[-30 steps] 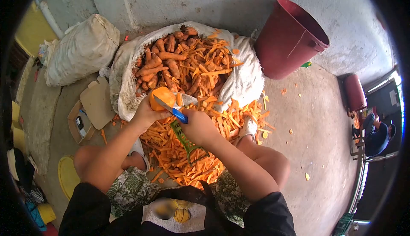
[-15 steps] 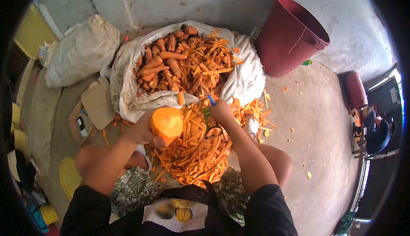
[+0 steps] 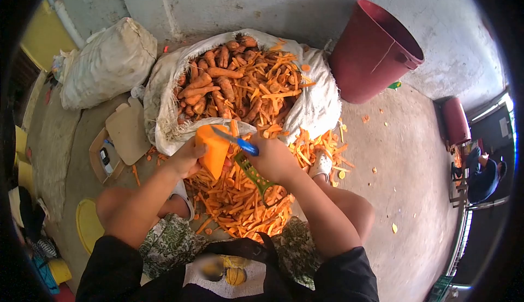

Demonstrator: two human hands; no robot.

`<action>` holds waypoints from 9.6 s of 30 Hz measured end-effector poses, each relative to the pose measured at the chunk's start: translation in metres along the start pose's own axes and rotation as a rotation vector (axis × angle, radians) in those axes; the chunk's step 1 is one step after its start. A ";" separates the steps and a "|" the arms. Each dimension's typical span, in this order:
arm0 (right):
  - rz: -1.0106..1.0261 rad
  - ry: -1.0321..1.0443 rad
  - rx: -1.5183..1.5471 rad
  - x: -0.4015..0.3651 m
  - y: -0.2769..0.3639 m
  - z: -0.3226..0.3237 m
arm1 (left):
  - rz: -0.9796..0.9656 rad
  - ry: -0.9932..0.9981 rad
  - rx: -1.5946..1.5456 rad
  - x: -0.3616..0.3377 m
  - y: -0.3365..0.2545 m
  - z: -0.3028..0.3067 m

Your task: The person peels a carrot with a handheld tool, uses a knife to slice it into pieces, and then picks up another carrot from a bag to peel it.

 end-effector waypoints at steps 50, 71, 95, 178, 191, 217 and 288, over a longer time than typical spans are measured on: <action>-0.141 0.248 1.413 0.005 -0.043 -0.027 | 0.074 0.086 0.417 -0.001 -0.002 0.001; 0.748 -0.866 1.179 -0.014 -0.033 0.444 | 0.187 0.038 0.714 -0.009 -0.007 0.011; -0.306 -0.460 0.095 0.009 -0.133 0.113 | 0.667 -0.334 1.271 0.002 0.088 0.269; -0.080 -1.005 0.530 -0.004 -0.056 0.096 | 0.275 -0.114 -0.222 -0.016 0.051 -0.067; 0.105 -0.711 0.606 -0.035 0.027 0.045 | 0.250 -0.368 -0.489 -0.010 0.058 -0.037; -0.196 -0.845 0.926 -0.008 -0.067 0.094 | 0.381 -0.210 -0.372 -0.029 0.054 -0.066; 0.173 -0.725 0.595 -0.038 0.022 0.039 | 0.308 -0.272 -0.301 -0.015 0.048 -0.049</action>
Point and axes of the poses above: each hand's wrist, its own x-axis towards the middle knuckle, its own z-axis out of the back of the hand, y = z × x, the point moved 10 cm from there along x, towards the middle knuckle, and after that the axes turned 5 degrees about -z, right-handed, at the moved point
